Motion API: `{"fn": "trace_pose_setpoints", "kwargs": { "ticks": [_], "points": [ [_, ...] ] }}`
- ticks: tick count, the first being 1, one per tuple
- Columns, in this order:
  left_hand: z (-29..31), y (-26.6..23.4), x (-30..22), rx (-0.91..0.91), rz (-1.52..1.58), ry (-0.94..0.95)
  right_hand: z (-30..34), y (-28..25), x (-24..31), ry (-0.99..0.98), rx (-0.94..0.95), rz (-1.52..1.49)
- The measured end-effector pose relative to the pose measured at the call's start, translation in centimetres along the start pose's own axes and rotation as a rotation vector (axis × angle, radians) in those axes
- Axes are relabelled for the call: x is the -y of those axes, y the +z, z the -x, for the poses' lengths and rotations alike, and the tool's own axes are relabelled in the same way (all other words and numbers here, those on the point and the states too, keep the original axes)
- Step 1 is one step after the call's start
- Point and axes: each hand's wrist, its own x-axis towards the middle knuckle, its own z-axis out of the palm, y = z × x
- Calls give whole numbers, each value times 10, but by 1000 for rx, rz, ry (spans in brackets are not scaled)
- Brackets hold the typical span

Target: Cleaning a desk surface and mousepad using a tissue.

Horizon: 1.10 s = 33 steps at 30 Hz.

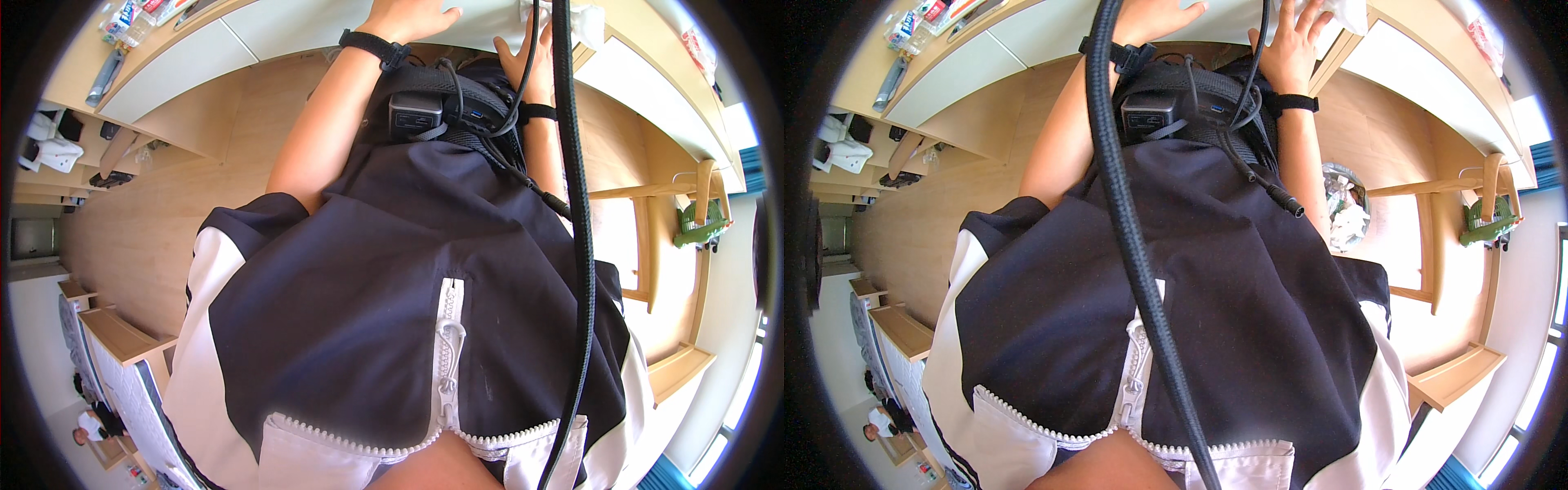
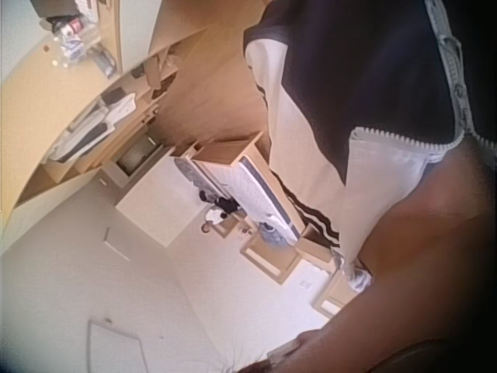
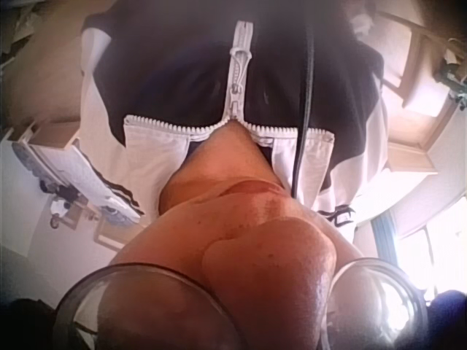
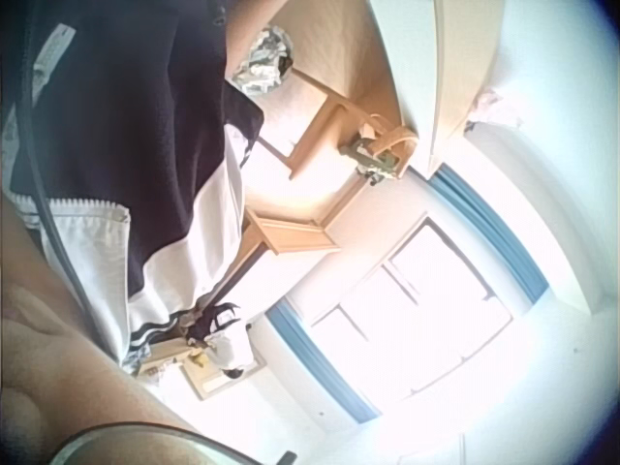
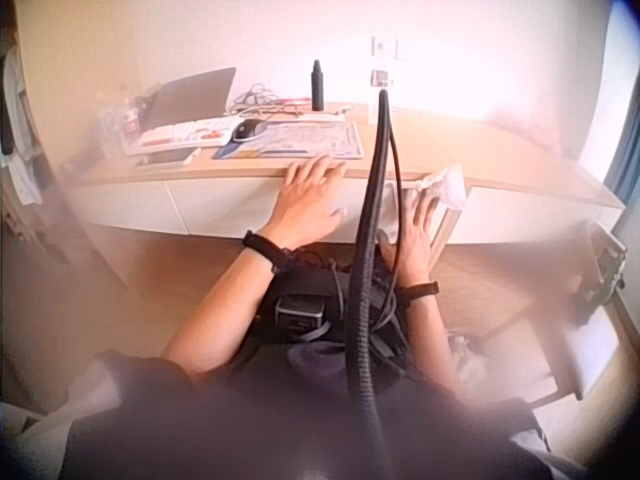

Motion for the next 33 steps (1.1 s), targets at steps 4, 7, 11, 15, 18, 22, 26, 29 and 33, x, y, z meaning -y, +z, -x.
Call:
{"fn": "trace_pose_setpoints", "kwargs": {
  "ticks": [4,7,11,15,18,22,26,29,33],
  "points": [
    [-1,-2,-2,18,6,-5,0,1,-2,-1,-5,-13],
    [0,-1,-2,-13,-12,4,1,2,-4,-5,-9,11],
    [0,-4,-1,17,-6,-4,-8,1,-21,-85,-32,-199],
    [0,-6,-2,47,-5,-28,1,8,-34,145,-50,0],
    [1,-4,-2,21,-10,-5,-7,4,-22,71,-77,76],
    [-1,-2,-2,8,-12,7,-11,-3,8,-102,-70,92],
    [0,-4,0,9,10,5,-10,4,7,-100,-69,65],
    [-1,-3,-2,16,16,-9,-4,6,-4,-106,-81,94],
    [-2,-3,-3,19,27,-10,-4,4,-10,-28,-51,129]
  ]
}}
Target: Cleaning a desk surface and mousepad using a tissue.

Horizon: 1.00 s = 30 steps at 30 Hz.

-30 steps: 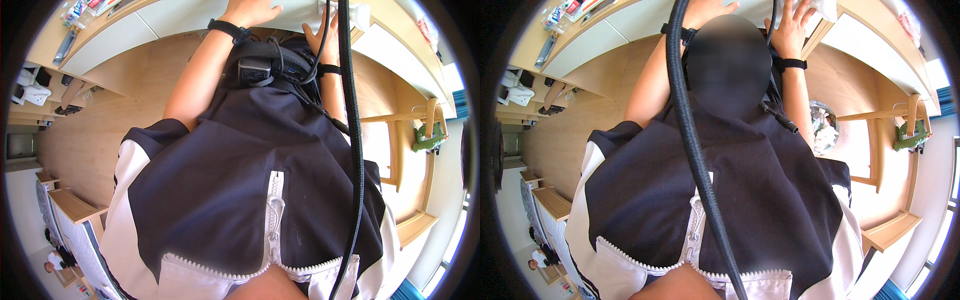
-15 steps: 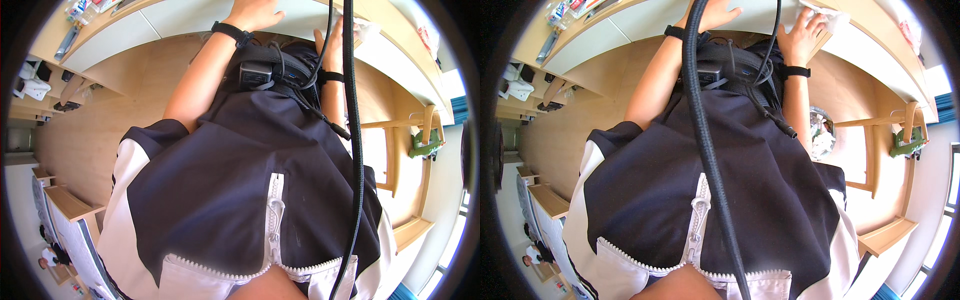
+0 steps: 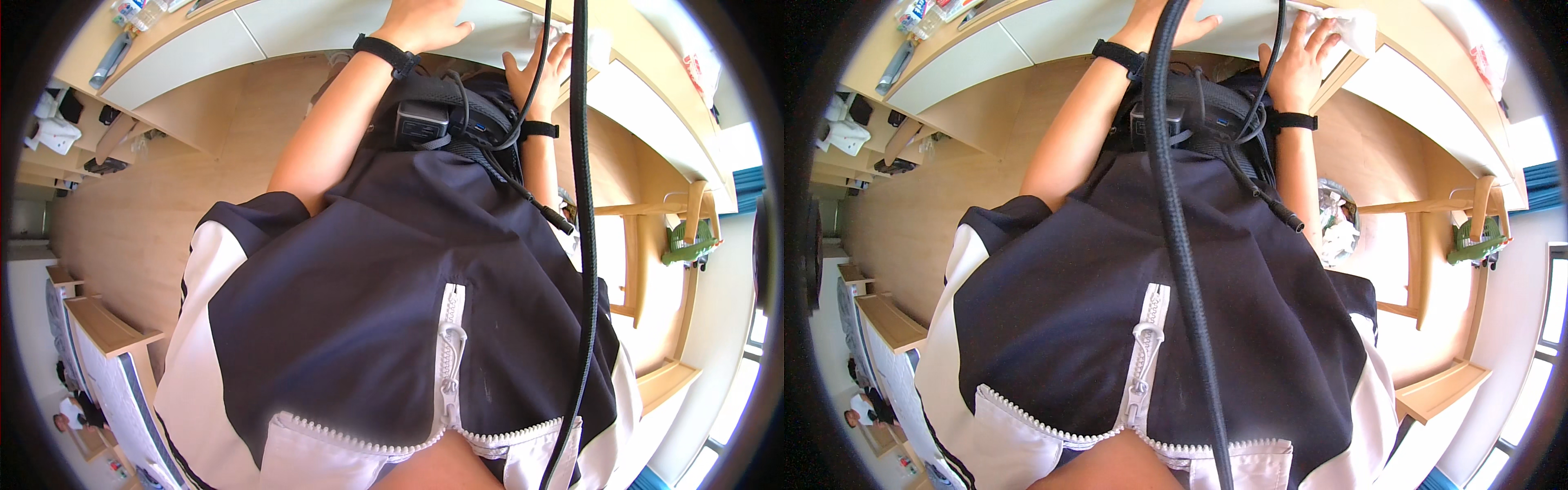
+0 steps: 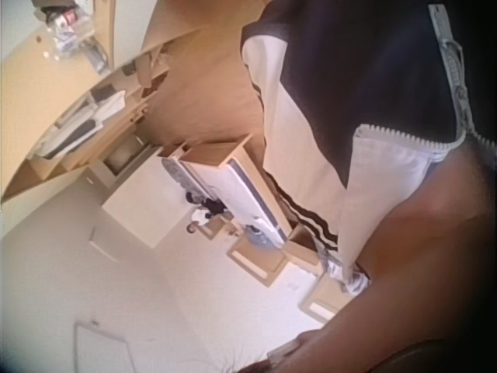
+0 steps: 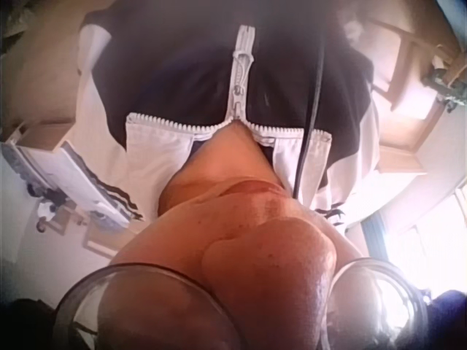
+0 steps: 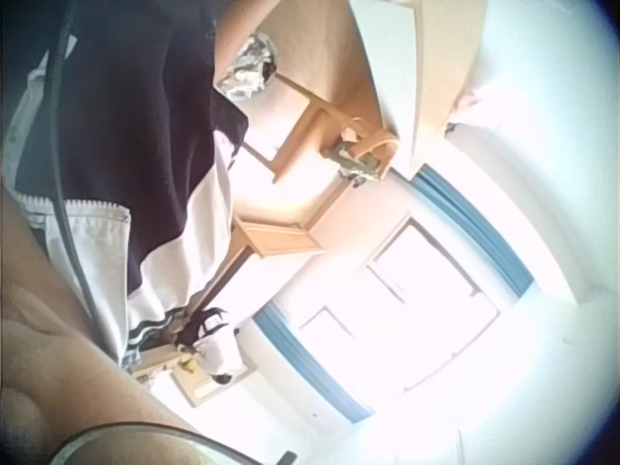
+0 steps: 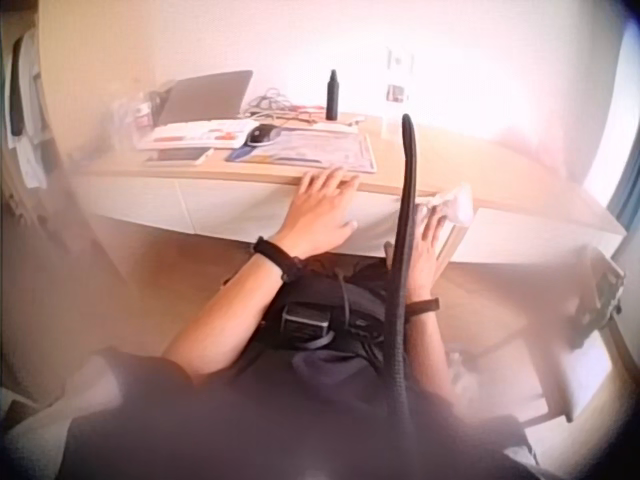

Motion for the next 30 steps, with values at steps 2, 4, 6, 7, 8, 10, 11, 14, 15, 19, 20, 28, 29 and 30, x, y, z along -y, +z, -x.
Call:
{"fn": "trace_pose_setpoints", "kwargs": {
  "ticks": [2,4,6,7,8,10,11,14,15,19,20,28,29,30],
  "points": [
    [4,0,3,-8,-15,-4,0,0,9,55,10,-100],
    [5,0,3,-19,-24,-12,1,1,3,86,15,-112],
    [2,1,2,-12,-19,2,3,0,-5,120,19,-90],
    [1,1,1,-2,-22,8,4,0,-6,148,19,-112],
    [1,2,1,-2,-22,8,4,0,-7,177,18,-134],
    [1,1,1,7,-17,2,3,2,-4,160,9,-115],
    [2,0,2,9,-22,-2,2,4,1,144,0,-96],
    [4,2,1,-1,-9,-3,-2,-1,9,77,-17,-57],
    [3,3,1,0,-5,-9,-2,-3,10,26,-26,-42],
    [3,5,2,-13,-30,2,-4,5,-4,-32,-77,-71],
    [4,5,3,-12,-30,0,-3,5,-2,-33,-76,-72],
    [4,1,4,-7,-26,-2,-1,9,-5,-20,-27,-65],
    [3,1,2,-8,-21,3,0,7,-6,-16,-29,-60],
    [1,1,0,-5,-17,4,0,5,-8,-5,-21,-50]
  ]
}}
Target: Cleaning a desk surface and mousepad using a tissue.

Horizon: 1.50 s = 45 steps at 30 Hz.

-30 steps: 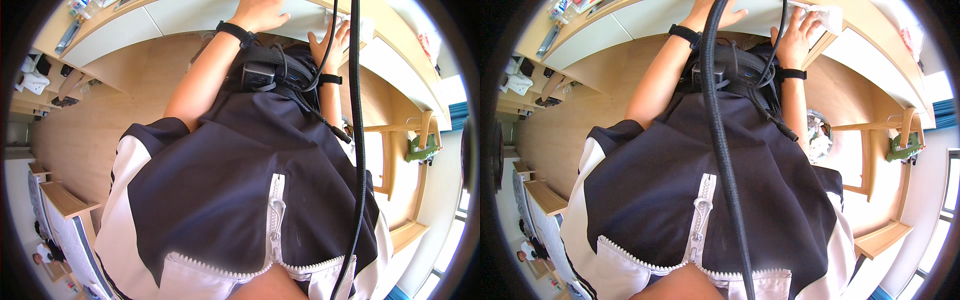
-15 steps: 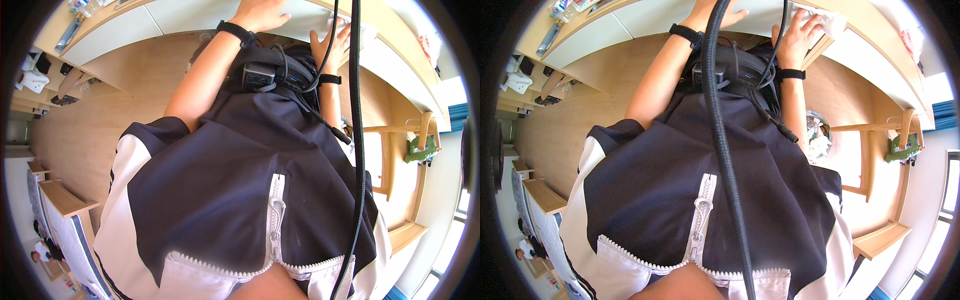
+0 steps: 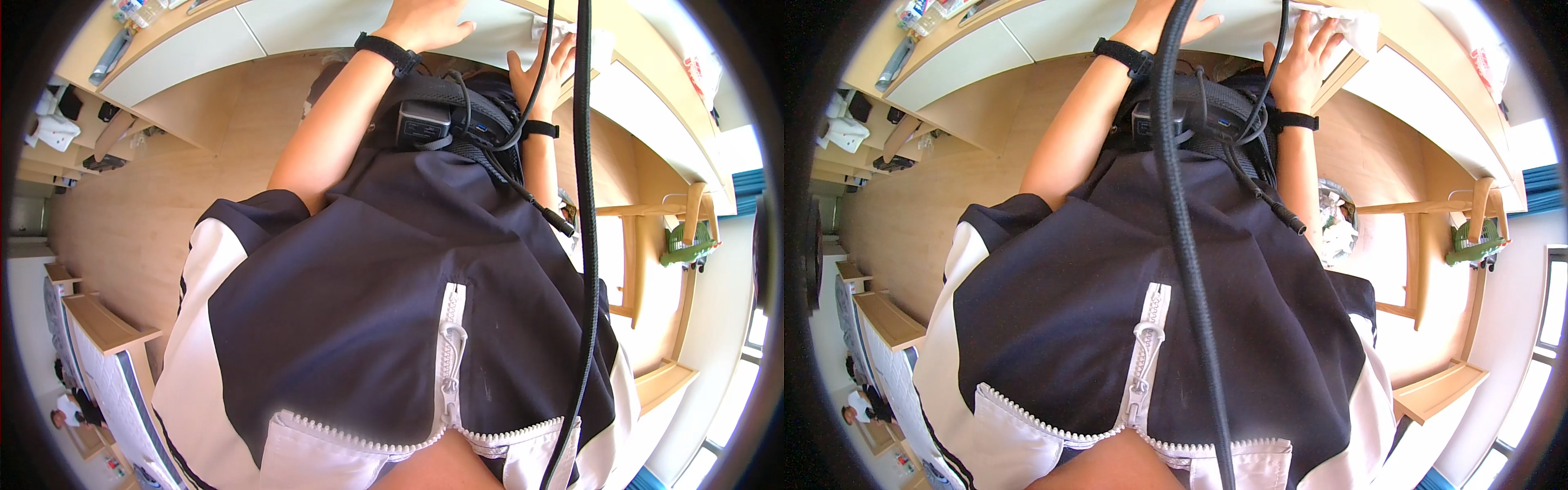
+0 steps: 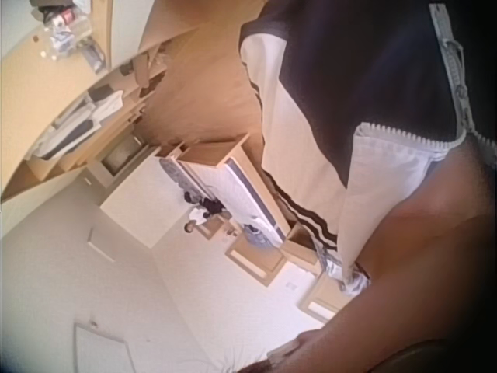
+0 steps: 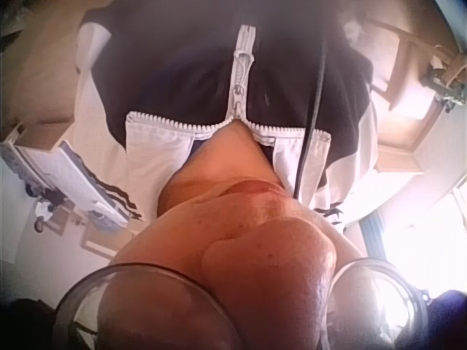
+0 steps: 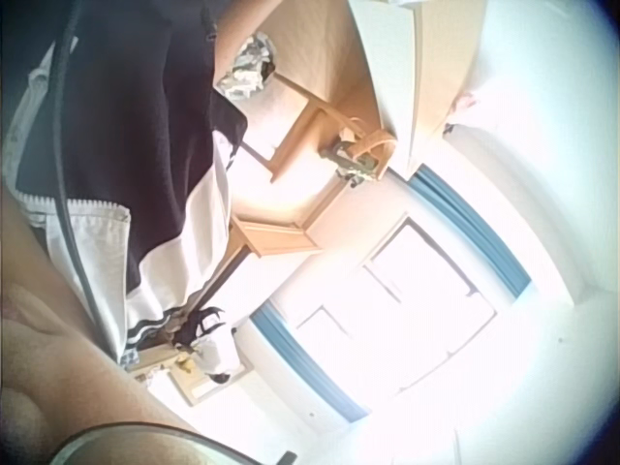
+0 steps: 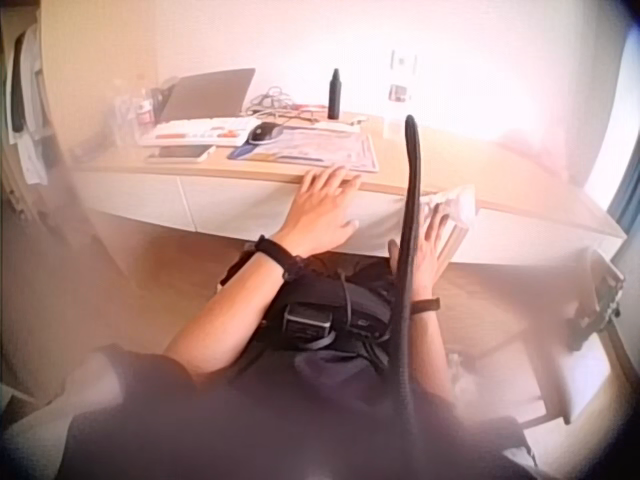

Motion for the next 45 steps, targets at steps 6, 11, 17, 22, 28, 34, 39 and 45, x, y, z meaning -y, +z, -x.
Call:
{"fn": "trace_pose_setpoints", "kwargs": {
  "ticks": [6,11,17,22,28,34,39,45],
  "points": [
    [0,0,-1,9,-5,-7,2,3,-3,3,-15,-29],
    [4,1,2,11,-3,-33,0,4,4,23,-4,-84],
    [2,-2,0,-27,9,-1,0,0,3,-7,-48,-116],
    [0,-4,-3,8,22,-10,1,-7,8,24,-7,-130],
    [3,-2,-2,-33,25,-3,0,-6,10,22,13,-106],
    [4,-2,0,-18,4,1,1,-11,19,86,31,-99],
    [2,-2,-2,-11,7,9,2,-9,14,77,5,-101],
    [2,-5,-1,24,23,4,2,-9,16,95,22,-105]
  ]
}}
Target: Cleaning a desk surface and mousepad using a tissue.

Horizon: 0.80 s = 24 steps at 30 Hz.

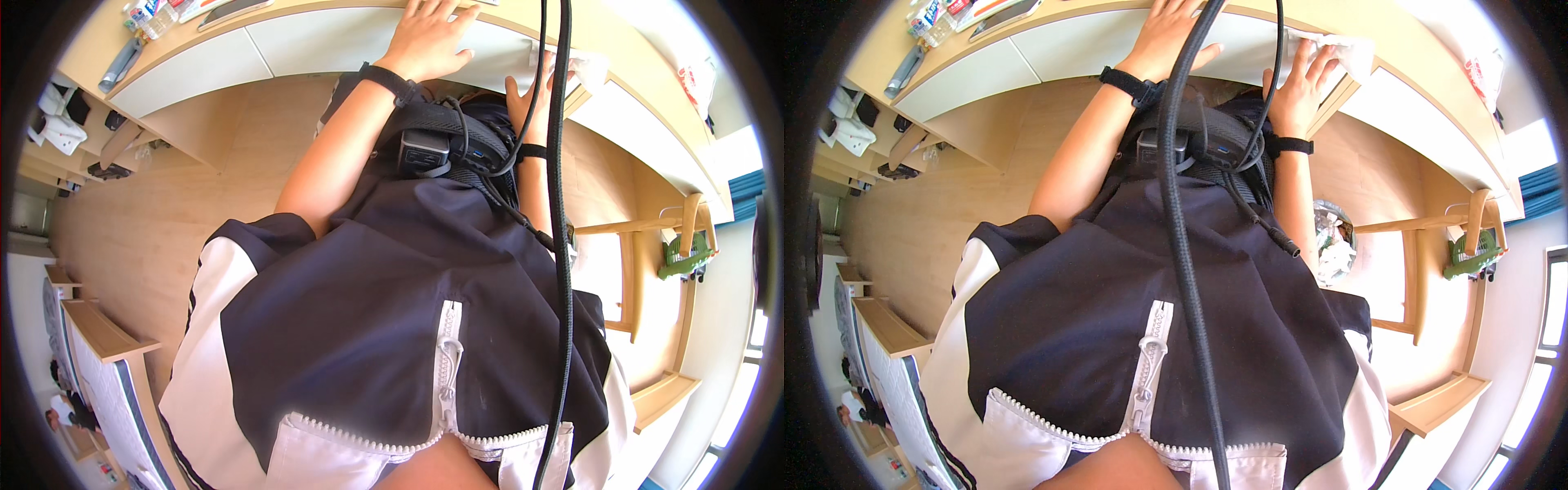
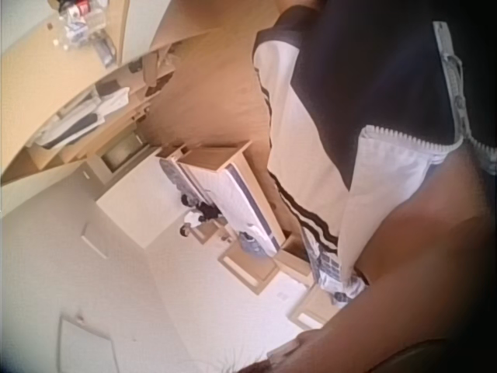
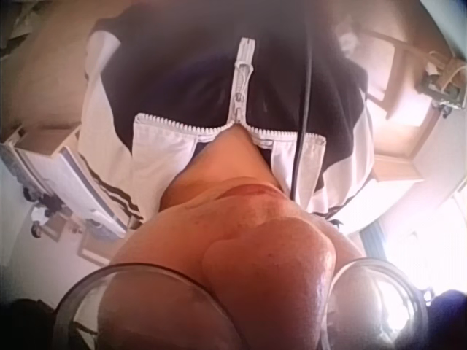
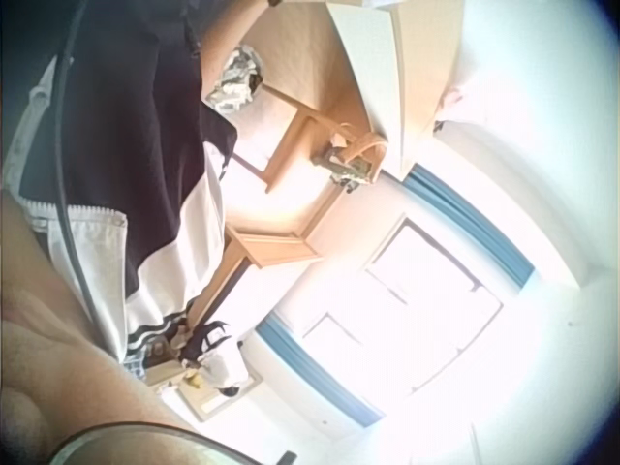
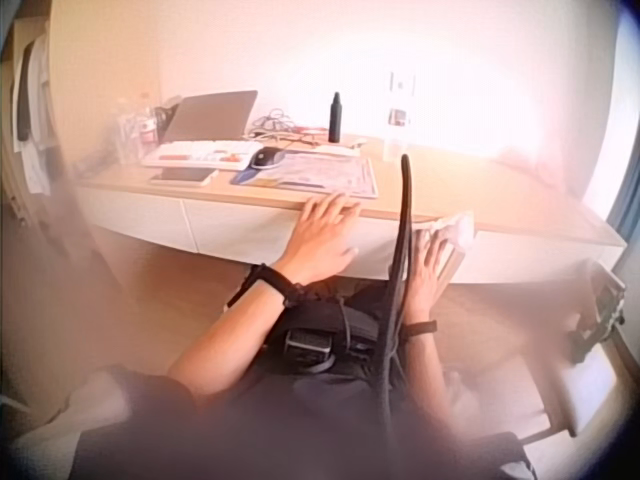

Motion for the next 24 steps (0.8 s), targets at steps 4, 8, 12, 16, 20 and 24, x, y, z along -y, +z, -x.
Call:
{"fn": "trace_pose_setpoints", "kwargs": {
  "ticks": [4,8,12,16,20,24],
  "points": [
    [2,2,0,0,-26,-38,0,1,0,21,27,-24],
    [1,3,-3,4,-23,-37,0,7,-10,-28,-27,-30],
    [5,2,1,-1,-27,-38,0,11,-10,-59,-19,-31],
    [4,1,-1,-3,-23,-39,0,3,-7,-33,-6,-12],
    [4,4,0,-7,-11,-32,-1,10,-19,-95,-31,-14],
    [5,3,1,-20,-6,-18,-2,13,-21,-110,-44,-11]
  ]
}}
